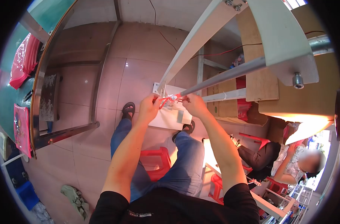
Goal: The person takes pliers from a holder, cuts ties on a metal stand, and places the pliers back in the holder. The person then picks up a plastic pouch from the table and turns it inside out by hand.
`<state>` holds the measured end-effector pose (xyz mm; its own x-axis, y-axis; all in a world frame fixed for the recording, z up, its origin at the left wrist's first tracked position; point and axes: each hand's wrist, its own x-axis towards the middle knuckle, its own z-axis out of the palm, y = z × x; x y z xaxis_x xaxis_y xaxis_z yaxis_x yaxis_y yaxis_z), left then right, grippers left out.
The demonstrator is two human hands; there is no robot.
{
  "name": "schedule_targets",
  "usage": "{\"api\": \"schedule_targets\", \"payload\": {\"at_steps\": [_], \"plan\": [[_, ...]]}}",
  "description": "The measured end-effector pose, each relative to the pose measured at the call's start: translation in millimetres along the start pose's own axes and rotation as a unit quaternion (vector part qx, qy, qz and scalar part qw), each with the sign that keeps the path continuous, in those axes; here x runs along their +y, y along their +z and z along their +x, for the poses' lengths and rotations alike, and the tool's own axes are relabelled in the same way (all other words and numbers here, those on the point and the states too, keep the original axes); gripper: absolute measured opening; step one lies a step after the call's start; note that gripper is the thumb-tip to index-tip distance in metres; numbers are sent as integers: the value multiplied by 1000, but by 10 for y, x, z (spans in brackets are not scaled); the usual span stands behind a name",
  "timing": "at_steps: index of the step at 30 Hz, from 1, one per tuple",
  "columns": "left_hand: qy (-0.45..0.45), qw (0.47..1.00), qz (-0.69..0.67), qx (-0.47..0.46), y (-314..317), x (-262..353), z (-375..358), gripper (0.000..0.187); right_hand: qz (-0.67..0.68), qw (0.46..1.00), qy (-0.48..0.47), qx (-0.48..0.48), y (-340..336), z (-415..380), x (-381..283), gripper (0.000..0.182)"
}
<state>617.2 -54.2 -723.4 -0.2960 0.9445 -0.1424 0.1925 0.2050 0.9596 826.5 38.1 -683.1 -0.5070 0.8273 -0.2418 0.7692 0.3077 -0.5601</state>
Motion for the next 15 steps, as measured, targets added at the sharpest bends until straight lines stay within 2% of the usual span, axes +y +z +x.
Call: {"api": "schedule_targets", "payload": {"at_steps": [1,2,3,4,5,7,11,13,14,15], "plan": [[-32,996,-84,-14,7,-73,12,13,131,991,40,-7,32,-28,57,15],[-62,984,-167,-28,24,-129,25,16,131,990,41,-7,55,-44,112,15],[-61,984,-166,-29,28,-112,26,16,304,945,118,-35,34,-61,76,12],[-100,962,-250,-31,28,-92,35,17,466,863,188,-61,22,-66,41,10],[-140,932,-333,-33,32,-78,33,18,467,862,188,-59,53,-94,6,10],[-148,919,-366,-24,93,-24,15,18,635,753,172,-18,145,-170,-54,6],[-151,875,-458,-40,130,-33,1,12,629,765,138,7,319,-214,85,7],[-145,872,-466,-40,164,-38,-4,11,410,903,121,34,363,-189,122,9],[-139,869,-474,-36,165,-44,-12,10,411,903,122,35,379,-201,143,9],[-139,869,-473,-37,155,-46,-17,10,295,950,67,78,358,-224,101,10]]}}
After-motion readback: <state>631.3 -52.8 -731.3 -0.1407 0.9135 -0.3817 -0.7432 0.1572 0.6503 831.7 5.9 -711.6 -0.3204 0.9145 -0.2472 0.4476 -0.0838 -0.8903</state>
